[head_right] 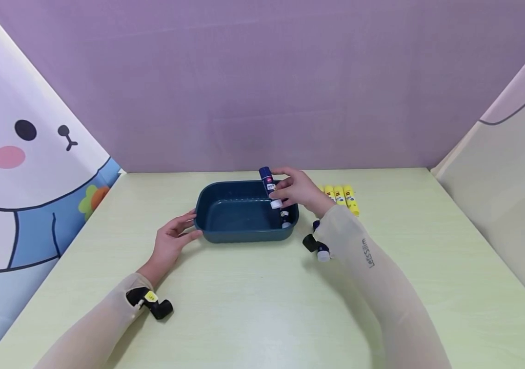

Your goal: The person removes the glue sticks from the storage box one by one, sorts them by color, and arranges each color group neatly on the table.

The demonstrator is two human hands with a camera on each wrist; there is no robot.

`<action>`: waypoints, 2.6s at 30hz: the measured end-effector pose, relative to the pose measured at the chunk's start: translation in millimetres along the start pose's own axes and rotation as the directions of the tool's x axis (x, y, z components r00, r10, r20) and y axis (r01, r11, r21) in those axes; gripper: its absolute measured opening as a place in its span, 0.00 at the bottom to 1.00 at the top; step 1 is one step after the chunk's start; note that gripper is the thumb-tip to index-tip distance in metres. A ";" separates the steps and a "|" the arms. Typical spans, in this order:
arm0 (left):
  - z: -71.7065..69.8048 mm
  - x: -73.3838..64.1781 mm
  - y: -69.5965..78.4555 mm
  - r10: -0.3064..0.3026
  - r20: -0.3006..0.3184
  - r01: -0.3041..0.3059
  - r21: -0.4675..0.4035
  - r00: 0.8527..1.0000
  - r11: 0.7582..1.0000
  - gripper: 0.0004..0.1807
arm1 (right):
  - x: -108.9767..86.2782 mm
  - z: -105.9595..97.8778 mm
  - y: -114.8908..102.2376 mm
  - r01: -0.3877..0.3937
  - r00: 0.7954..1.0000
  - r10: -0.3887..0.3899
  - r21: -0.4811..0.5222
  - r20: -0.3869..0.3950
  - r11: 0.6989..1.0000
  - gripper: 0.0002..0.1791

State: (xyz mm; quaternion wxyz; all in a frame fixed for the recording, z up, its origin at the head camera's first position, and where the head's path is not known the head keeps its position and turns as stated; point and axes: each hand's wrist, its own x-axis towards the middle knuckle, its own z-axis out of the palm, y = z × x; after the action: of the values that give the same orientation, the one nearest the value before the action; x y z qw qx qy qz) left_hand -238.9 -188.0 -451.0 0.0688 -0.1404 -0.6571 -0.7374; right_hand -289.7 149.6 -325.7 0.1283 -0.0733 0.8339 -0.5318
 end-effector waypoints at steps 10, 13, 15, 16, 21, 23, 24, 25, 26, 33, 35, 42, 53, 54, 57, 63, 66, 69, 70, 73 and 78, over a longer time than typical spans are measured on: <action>-1.3 -0.1 0.8 0.023 0.013 -0.023 0.002 1.000 1.000 0.26 | -11.3 -9.1 9.0 -0.011 0.997 0.014 0.037 -0.075 0.999 0.40; -1.4 0.2 0.1 0.029 0.012 -0.029 0.002 1.000 1.000 0.27 | -15.5 -13.0 9.7 -0.001 0.997 0.003 0.032 -0.079 0.999 0.40; -1.5 0.1 -0.5 0.029 0.012 -0.029 0.001 0.999 1.000 0.27 | -18.2 -15.4 10.2 0.004 0.997 -0.002 0.027 -0.081 1.000 0.40; -1.6 0.1 -0.9 0.029 0.012 -0.029 0.002 1.000 1.000 0.26 | -19.4 -16.4 10.3 0.005 0.997 -0.003 0.024 -0.083 1.000 0.39; -1.7 -0.2 -1.4 0.025 0.012 -0.025 0.009 1.000 1.000 0.26 | -25.5 -20.2 13.4 -0.005 0.994 0.005 0.000 -0.106 1.000 0.39; -1.6 -0.4 -1.2 0.022 0.011 -0.022 0.010 1.000 1.000 0.26 | -28.0 -21.8 15.7 -0.008 0.994 0.008 -0.004 -0.113 1.000 0.39; -1.6 -0.4 -1.0 0.020 0.010 -0.020 0.009 1.000 1.000 0.26 | -29.2 -22.6 17.0 -0.012 0.993 0.012 -0.005 -0.118 1.000 0.39; -1.6 -0.4 -0.9 0.020 0.011 -0.020 0.009 1.000 1.000 0.26 | -30.7 -23.5 17.8 -0.015 0.993 0.014 -0.002 -0.121 1.000 0.39; -1.6 -0.4 -0.9 0.019 0.009 -0.019 0.007 1.000 1.000 0.26 | -32.1 -24.5 19.0 -0.016 0.992 0.016 0.002 -0.123 1.000 0.39; -1.7 -0.1 -0.4 0.007 0.010 -0.007 0.009 1.000 1.000 0.25 | -44.6 -34.5 23.0 -0.028 0.989 0.023 -0.030 -0.143 0.999 0.39; -1.8 0.0 -0.7 0.005 0.013 -0.005 0.011 1.000 1.000 0.25 | -48.8 -37.2 23.5 -0.035 0.988 0.028 -0.042 -0.149 0.999 0.39; -1.6 1.0 -0.9 0.002 0.015 -0.002 0.006 1.000 1.000 0.25 | -62.5 -47.6 30.1 -0.050 0.986 0.042 -0.045 -0.163 0.998 0.40; -2.6 0.8 -2.8 -0.002 0.023 0.002 0.009 1.000 1.000 0.26 | -78.1 -61.0 47.6 -0.046 0.984 0.036 -0.054 -0.175 0.997 0.40; -2.4 0.7 -2.9 -0.003 0.022 0.003 0.009 1.000 1.000 0.26 | -79.5 -61.8 48.8 -0.046 0.984 0.036 -0.055 -0.174 0.997 0.41; -1.4 1.1 -3.7 -0.004 0.018 0.004 0.014 1.000 1.000 0.26 | -81.7 -64.8 55.2 -0.058 0.985 0.048 -0.056 -0.169 0.997 0.41; 0.4 2.4 -6.0 -0.002 0.017 0.002 0.016 1.000 1.000 0.25 | -86.3 -69.0 69.1 -0.072 0.986 0.060 -0.071 -0.156 0.995 0.42; 0.8 2.5 -7.0 -0.003 0.017 0.003 0.024 1.000 1.000 0.25 | -89.2 -71.0 76.1 -0.075 0.987 0.064 -0.068 -0.150 0.995 0.42; 1.2 2.6 -8.3 -0.004 0.016 0.003 0.028 1.000 1.000 0.25 | -92.4 -72.9 82.5 -0.078 0.988 0.068 -0.069 -0.141 0.995 0.42; 1.3 2.6 -8.4 -0.002 0.014 0.002 0.029 1.000 1.000 0.25 | -93.9 -73.7 83.8 -0.080 0.988 0.070 -0.070 -0.139 0.994 0.42; 1.7 2.7 -8.9 0.000 0.011 -0.001 0.030 1.000 1.000 0.26 | -98.3 -74.9 87.4 -0.082 0.989 0.072 -0.074 -0.130 0.994 0.42; 2.1 2.9 -8.8 0.000 0.003 -0.001 0.036 1.000 0.999 0.25 | -104.1 -75.0 94.4 -0.075 0.991 0.068 -0.062 -0.114 0.995 0.42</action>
State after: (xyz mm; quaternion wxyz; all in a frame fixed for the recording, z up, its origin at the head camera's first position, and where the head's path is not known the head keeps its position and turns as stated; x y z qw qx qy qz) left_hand -244.0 -184.6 -458.3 0.0706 -0.1404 -0.6704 -0.7252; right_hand -210.8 281.6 -367.0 0.0979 -0.0179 0.8589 -0.5024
